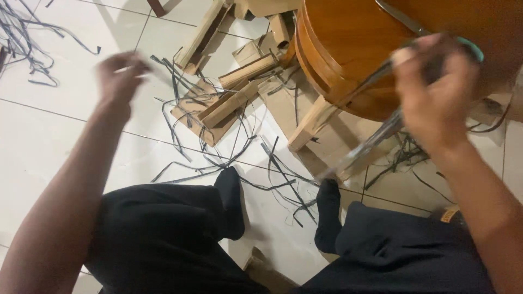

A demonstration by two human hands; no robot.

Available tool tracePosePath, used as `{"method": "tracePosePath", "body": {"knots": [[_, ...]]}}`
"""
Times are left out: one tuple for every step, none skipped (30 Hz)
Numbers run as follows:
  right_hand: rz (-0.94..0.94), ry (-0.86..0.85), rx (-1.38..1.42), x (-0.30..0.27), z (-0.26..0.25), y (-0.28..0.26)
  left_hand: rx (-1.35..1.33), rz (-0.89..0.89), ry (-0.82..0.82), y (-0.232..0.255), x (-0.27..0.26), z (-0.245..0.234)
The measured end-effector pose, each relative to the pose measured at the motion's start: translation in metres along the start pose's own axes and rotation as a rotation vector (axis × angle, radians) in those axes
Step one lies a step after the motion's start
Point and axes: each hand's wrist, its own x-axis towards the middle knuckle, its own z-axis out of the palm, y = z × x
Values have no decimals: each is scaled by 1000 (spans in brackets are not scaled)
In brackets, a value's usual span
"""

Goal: Wrapping wooden chair legs with cardboard and plastic strips for protection

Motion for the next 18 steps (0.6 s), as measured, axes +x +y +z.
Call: {"method": "tracePosePath", "body": {"knots": [[-191, -111, -119, 2, 5, -8, -79, 7, -324, 31, -23, 26], [-188, -113, -120, 2, 11, -11, -79, 4, -327, 59, -46, 45], [-214, -162, -78, 2, 18, -15, -132, 180, -608, 87, -69, 64], [-240, -212, -38, 2, 24, -18, -187, 359, -887, 114, -92, 83], [-236, -214, -40, 2, 28, -21, -190, 356, -890, 129, -113, 94], [-263, -238, -9, 3, 33, -24, -205, 402, -1065, 144, -134, 105], [-289, -261, 22, 3, 37, -27, -221, 448, -1240, 159, -155, 115], [-287, -263, 21, 3, 39, -29, -222, 446, -1241, 157, -165, 126], [-296, -249, 19, 3, 42, -31, -268, 359, -1345, 154, -176, 136], [-304, -234, 19, 2, 45, -33, -312, 266, -1448, 151, -186, 146], [-302, -234, 20, 2, 46, -38, -312, 262, -1449, 151, -193, 149], [-300, -245, 44, 2, 48, -43, -313, 217, -1446, 151, -198, 152], [-298, -256, 67, 2, 49, -47, -315, 172, -1442, 151, -204, 155], [-292, -255, 68, 0, 50, -49, -315, 168, -1446, 149, -206, 157], [-240, -278, 108, -1, 51, -51, -332, 142, -1426, 148, -207, 158], [-192, -303, 149, -2, 51, -53, -348, 118, -1403, 146, -209, 159], [-188, -304, 151, -2, 52, -51, -347, 114, -1404, 144, -209, 160], [-195, -312, 139, -1, 53, -49, -380, 112, -1402, 142, -209, 160]]}}
